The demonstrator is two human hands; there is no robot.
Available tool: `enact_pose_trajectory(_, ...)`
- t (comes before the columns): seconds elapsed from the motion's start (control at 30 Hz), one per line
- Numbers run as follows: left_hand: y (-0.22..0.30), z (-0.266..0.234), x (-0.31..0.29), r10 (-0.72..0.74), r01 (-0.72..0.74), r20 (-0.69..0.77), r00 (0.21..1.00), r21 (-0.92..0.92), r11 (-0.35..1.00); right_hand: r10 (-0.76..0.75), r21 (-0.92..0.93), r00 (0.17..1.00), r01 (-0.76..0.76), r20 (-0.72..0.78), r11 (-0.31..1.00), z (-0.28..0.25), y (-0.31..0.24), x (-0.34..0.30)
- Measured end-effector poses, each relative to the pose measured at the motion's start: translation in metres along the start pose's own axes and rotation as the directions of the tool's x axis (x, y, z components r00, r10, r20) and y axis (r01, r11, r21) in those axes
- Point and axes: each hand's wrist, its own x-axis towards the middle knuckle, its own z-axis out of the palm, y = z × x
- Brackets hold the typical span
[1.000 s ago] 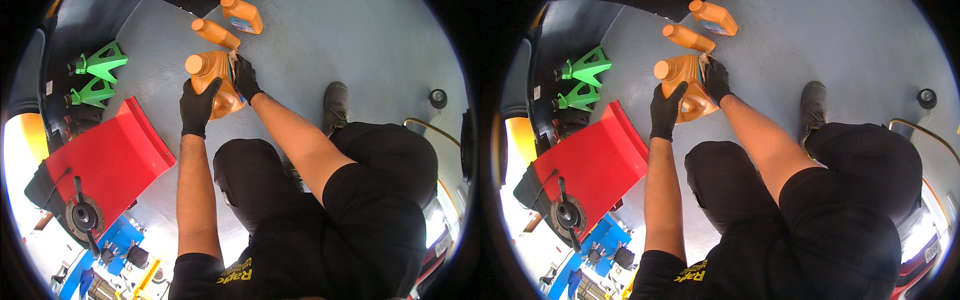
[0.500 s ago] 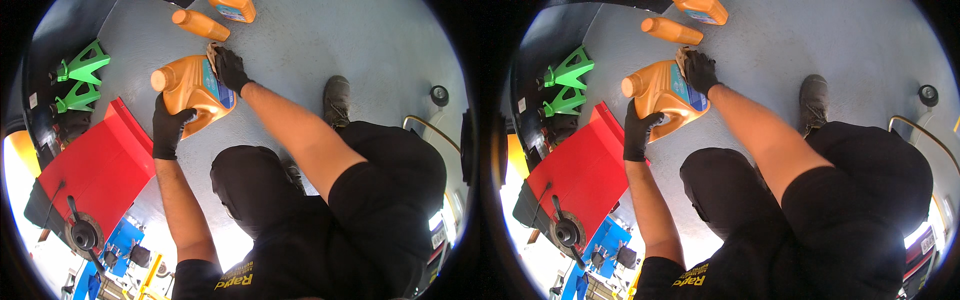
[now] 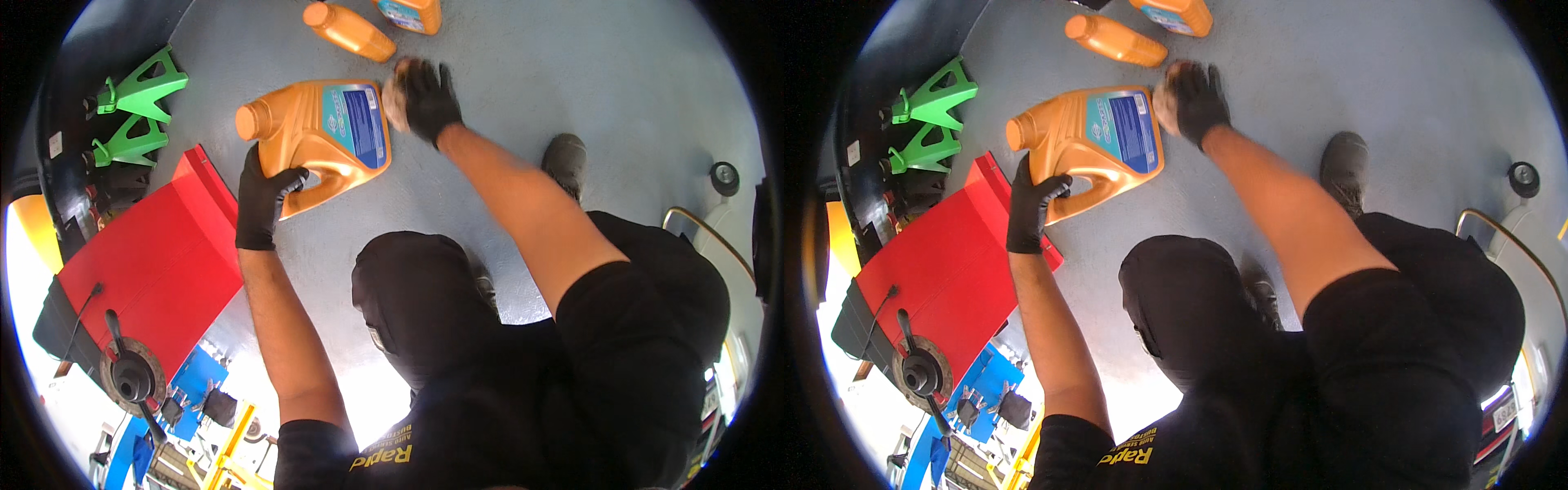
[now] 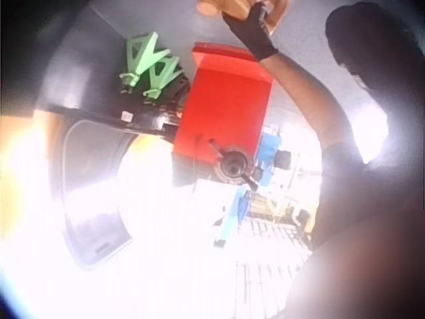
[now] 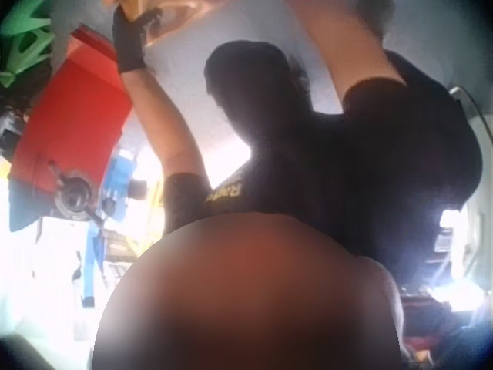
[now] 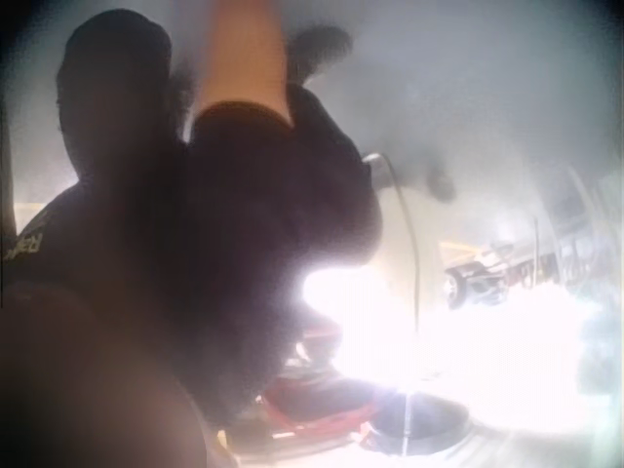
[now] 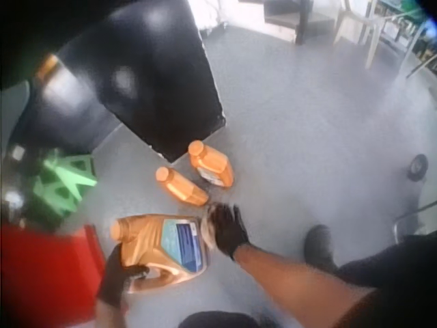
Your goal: The person kneels on the floor and uses a pump nozzle to fill several orange plastic bottles with a dark liquid. After filling, the person wipes the bottles and the floor with a cloth, then places the filled bottles together.
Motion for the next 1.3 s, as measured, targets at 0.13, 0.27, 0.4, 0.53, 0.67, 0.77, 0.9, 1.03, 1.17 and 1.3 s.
enact_pose_trajectory(0.13, 0.0, 0.006, -0.003, 0.029, -0.029, 0.006, 1.0, -0.013, 0.999, 0.101, 0.091, 0.914, -0.148, 0.393, 0.985, -0.026, -0.025, -0.004)
enact_pose_trajectory(0.27, 0.003, 0.006, -0.005, 0.05, -0.05, 0.002, 0.999, -0.063, 0.997, -0.515, 0.415, 0.843, 0.529, -0.156, 0.74, -0.03, -0.01, -0.056)
enact_pose_trajectory(0.4, -0.002, 0.002, -0.001, 0.011, -0.01, -0.023, 1.0, 0.031, 0.999, -0.294, -0.002, 0.955, 0.294, 0.026, 0.956, 0.002, 0.02, -0.023)
enact_pose_trajectory(0.53, -0.01, 0.004, 0.0, 0.092, -0.092, -0.015, 0.996, 0.028, 0.995, -0.342, 0.099, 0.916, 0.328, 0.211, 0.94, 0.018, -0.001, -0.038)
enact_pose_trajectory(0.67, -0.008, 0.024, -0.01, 0.128, -0.08, -0.154, 0.98, 0.283, 0.956, -0.54, 0.559, 0.822, 0.364, 0.184, 0.745, 0.012, -0.004, -0.111)
enact_pose_trajectory(0.77, -0.002, 0.048, -0.016, 0.196, -0.074, -0.206, 0.959, 0.487, 0.871, -0.437, 0.277, 0.751, 0.341, 0.495, 0.898, -0.002, 0.01, -0.096)
enact_pose_trajectory(0.9, -0.002, 0.057, -0.03, 0.163, -0.052, -0.327, 0.931, 0.321, 0.946, 0.186, 0.99, 0.975, -0.134, 0.125, 0.036, -0.079, 0.001, -0.023)
enact_pose_trajectory(1.03, -0.016, 0.03, -0.065, 0.029, -0.18, -0.451, 0.892, -0.296, 0.938, -0.238, 0.463, 0.851, 0.465, -0.468, 0.754, -0.187, -0.076, -0.006)
enact_pose_trajectory(1.17, -0.021, 0.021, -0.083, 0.25, -0.485, -0.798, 0.548, -0.059, 0.872, -0.456, 0.458, 0.76, 0.646, -0.463, 0.611, -0.219, -0.122, -0.007)
enact_pose_trajectory(1.3, -0.015, 0.049, -0.045, 0.932, -0.418, 0.052, 0.36, 0.902, 0.111, 0.068, 0.948, 0.967, 0.225, -0.245, 0.227, -0.183, -0.094, -0.028)
